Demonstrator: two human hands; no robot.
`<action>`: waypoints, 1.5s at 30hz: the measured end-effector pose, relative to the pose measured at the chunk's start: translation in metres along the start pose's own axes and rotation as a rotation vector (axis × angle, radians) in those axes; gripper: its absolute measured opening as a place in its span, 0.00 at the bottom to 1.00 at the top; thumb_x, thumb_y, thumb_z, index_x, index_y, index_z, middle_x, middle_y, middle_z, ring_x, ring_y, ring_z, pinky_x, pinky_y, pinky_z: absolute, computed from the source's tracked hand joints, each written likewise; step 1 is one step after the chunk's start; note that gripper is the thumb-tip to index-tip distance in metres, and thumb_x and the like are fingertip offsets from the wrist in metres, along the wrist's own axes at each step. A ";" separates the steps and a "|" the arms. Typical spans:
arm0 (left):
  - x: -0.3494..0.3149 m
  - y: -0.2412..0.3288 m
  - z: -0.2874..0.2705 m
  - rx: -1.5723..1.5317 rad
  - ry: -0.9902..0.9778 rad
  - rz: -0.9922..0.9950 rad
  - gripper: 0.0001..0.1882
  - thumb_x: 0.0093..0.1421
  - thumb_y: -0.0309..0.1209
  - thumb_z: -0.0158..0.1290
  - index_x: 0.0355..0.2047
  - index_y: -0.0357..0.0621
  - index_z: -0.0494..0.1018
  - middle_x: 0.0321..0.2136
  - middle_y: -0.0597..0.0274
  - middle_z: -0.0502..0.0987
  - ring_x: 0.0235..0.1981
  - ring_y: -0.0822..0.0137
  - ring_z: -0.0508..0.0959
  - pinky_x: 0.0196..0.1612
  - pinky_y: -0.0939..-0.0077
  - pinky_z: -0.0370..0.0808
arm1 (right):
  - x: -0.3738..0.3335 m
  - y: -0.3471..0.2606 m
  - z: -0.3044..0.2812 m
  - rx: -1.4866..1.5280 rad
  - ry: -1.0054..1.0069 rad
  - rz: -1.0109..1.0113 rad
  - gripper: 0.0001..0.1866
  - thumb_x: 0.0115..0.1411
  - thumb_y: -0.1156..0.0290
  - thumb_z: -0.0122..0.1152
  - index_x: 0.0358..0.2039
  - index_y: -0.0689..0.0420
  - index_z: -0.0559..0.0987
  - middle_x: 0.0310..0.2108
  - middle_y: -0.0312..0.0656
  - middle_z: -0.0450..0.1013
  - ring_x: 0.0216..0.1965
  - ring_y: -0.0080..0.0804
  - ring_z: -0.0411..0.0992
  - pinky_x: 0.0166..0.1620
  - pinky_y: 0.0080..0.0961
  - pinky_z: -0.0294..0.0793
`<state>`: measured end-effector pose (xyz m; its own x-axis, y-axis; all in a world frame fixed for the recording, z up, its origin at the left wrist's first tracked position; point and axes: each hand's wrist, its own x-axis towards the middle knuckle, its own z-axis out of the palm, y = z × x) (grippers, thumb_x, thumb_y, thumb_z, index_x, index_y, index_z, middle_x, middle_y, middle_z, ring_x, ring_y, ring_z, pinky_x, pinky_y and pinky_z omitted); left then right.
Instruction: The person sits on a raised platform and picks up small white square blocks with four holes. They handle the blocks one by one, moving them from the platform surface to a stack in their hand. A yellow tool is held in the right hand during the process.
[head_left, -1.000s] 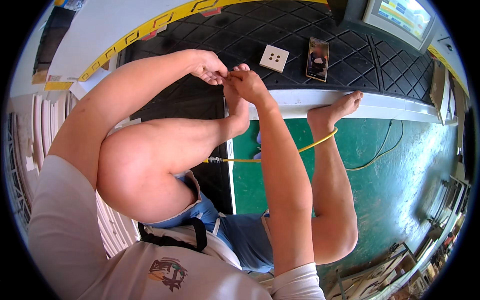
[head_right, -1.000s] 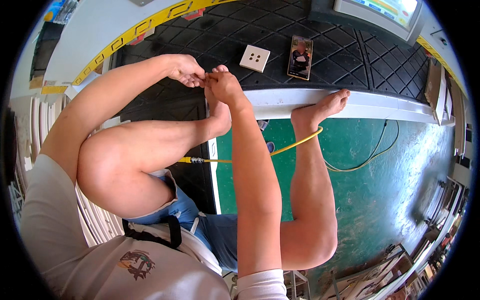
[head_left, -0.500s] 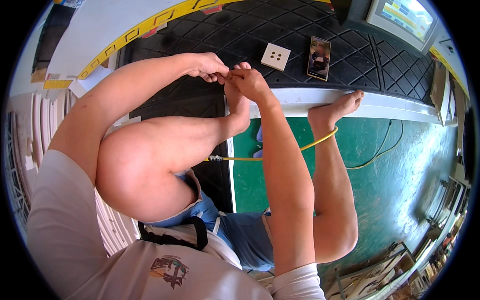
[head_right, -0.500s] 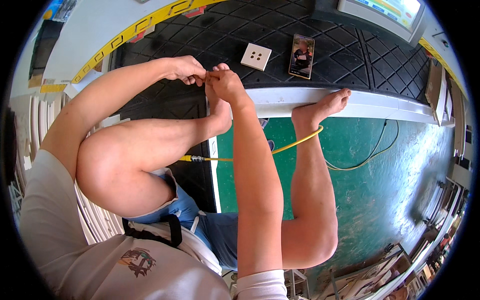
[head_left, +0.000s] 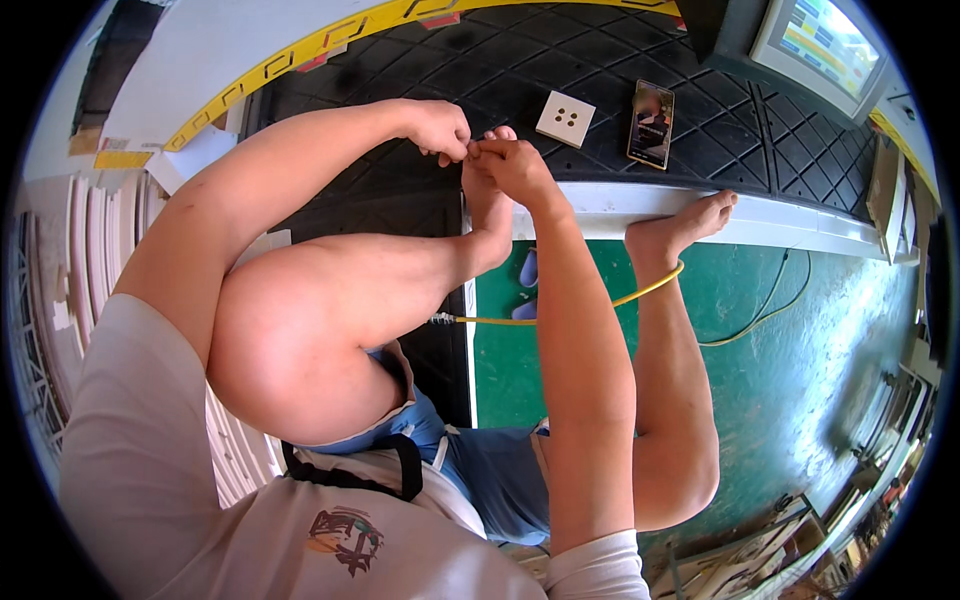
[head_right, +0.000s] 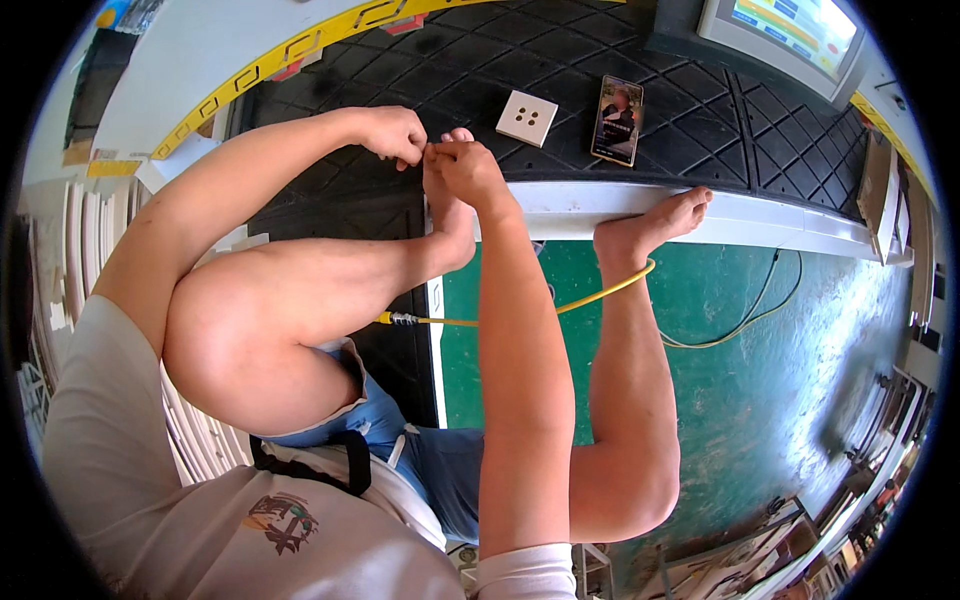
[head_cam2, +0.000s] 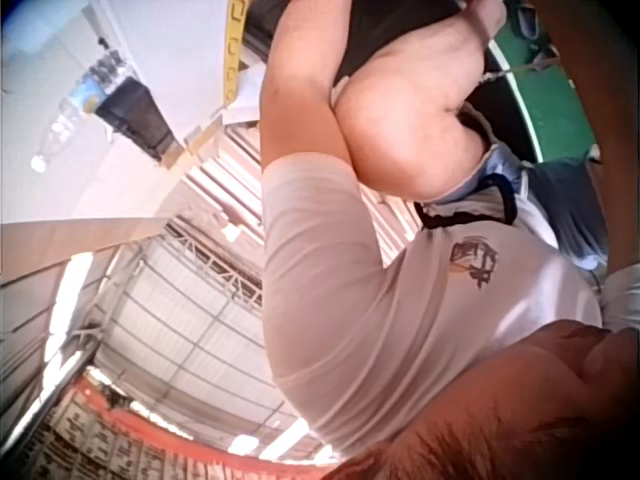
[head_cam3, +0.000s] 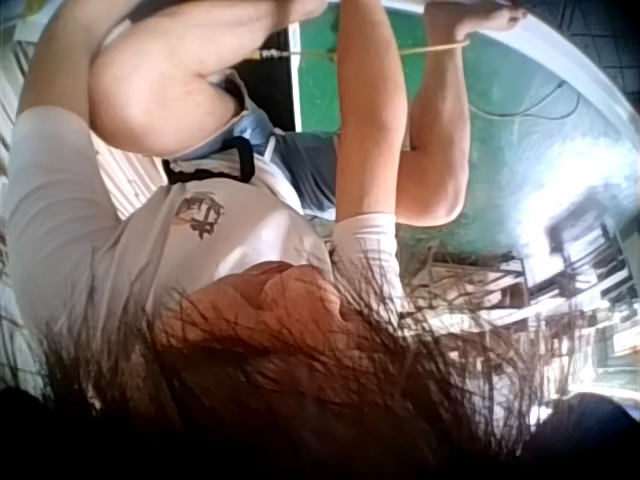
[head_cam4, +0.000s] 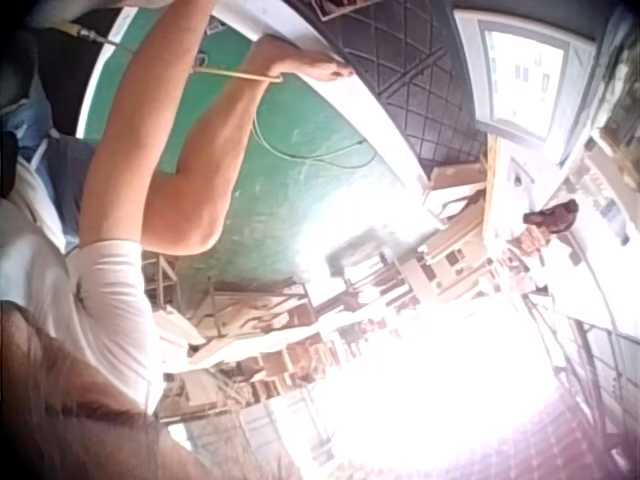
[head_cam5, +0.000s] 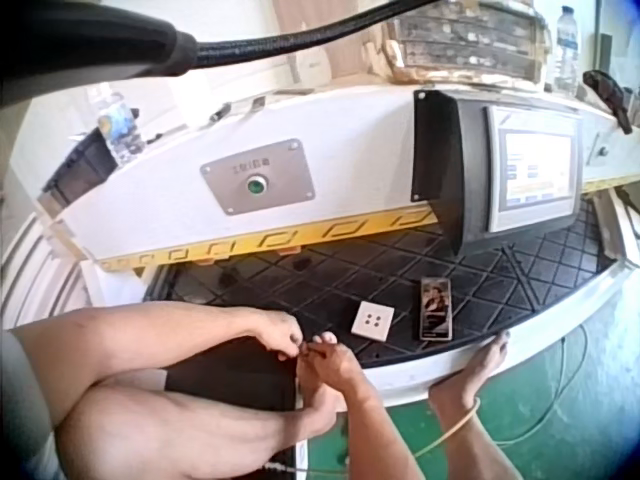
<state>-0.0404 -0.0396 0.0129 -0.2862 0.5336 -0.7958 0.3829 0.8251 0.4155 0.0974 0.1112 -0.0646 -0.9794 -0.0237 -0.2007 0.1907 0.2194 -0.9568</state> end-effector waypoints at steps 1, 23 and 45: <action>-0.001 0.001 0.000 0.076 -0.011 0.006 0.12 0.59 0.36 0.55 0.31 0.40 0.82 0.26 0.63 0.83 0.24 0.71 0.79 0.28 0.74 0.77 | 0.000 -0.002 0.000 0.030 -0.025 0.046 0.15 0.65 0.67 0.63 0.49 0.57 0.85 0.39 0.49 0.83 0.41 0.35 0.81 0.49 0.29 0.78; 0.028 0.068 0.146 0.278 -0.032 0.672 0.12 0.53 0.39 0.60 0.26 0.44 0.84 0.23 0.56 0.83 0.28 0.55 0.83 0.35 0.58 0.78 | -0.151 0.107 -0.040 0.281 0.231 0.620 0.21 0.68 0.69 0.53 0.59 0.61 0.76 0.44 0.42 0.82 0.40 0.32 0.82 0.37 0.30 0.80; 0.024 -0.050 0.079 -0.418 0.602 0.338 0.27 0.58 0.30 0.64 0.58 0.36 0.75 0.45 0.54 0.84 0.45 0.65 0.84 0.50 0.70 0.79 | -0.135 0.047 -0.001 0.283 0.083 0.510 0.20 0.69 0.68 0.53 0.57 0.64 0.77 0.43 0.43 0.83 0.42 0.30 0.82 0.42 0.26 0.79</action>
<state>0.0031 -0.0828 -0.0620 -0.6837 0.6767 -0.2732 0.2069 0.5387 0.8167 0.2388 0.1259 -0.0818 -0.7593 0.0950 -0.6437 0.6380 -0.0861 -0.7652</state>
